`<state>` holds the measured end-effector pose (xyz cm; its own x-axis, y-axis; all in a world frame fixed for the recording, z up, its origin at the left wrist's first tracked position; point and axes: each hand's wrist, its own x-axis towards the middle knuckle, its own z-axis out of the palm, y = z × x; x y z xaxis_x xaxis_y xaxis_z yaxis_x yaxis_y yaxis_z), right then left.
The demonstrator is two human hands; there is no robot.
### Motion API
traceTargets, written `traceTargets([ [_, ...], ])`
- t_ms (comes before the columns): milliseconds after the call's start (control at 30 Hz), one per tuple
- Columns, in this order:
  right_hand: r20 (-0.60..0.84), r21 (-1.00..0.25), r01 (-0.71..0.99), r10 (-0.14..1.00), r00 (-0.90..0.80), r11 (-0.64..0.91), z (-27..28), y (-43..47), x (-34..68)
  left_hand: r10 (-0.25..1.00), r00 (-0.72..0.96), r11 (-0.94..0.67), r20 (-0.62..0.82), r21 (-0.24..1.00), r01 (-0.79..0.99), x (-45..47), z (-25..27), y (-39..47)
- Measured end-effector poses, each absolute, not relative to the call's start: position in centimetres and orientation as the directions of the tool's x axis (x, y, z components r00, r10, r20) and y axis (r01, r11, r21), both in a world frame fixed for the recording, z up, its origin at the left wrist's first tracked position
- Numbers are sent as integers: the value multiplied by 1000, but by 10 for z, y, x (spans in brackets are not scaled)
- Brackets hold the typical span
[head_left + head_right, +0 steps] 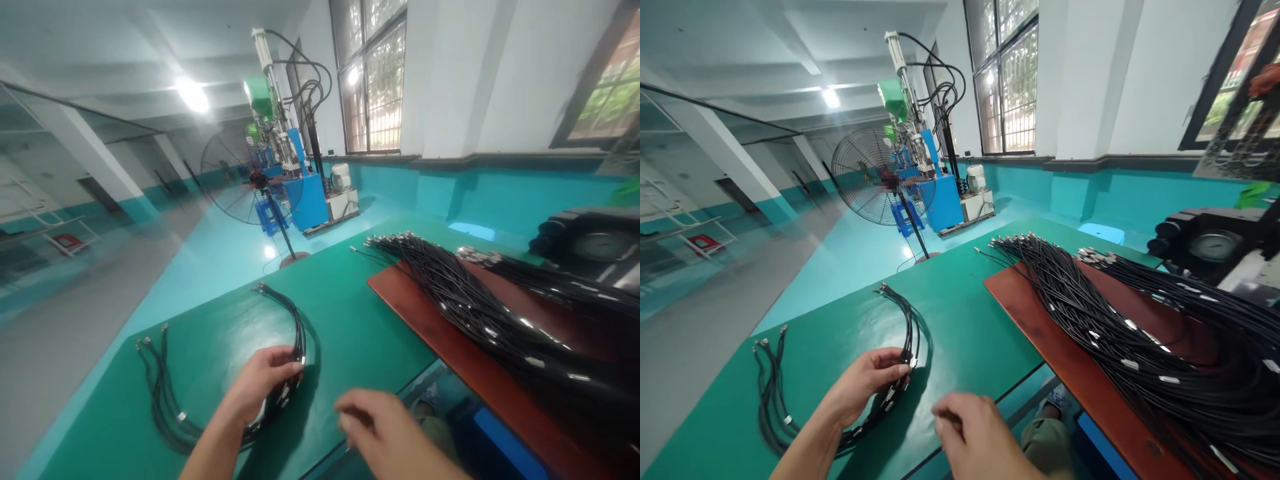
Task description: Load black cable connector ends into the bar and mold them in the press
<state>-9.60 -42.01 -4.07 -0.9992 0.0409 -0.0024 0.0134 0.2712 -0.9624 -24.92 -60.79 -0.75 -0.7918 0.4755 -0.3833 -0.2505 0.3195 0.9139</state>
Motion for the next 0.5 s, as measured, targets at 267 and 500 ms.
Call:
traceTargets([
  [267, -222, -969, 206, 122, -967, -135, -56, -469, -215, 551, -773, 292, -314, 940, -173, -258, -4, -614],
  [500, -196, -953, 180, 45, -979, -242, -54, -470, -229, 522, -797, 324, -303, 935, -144, -264, -10, -620],
])
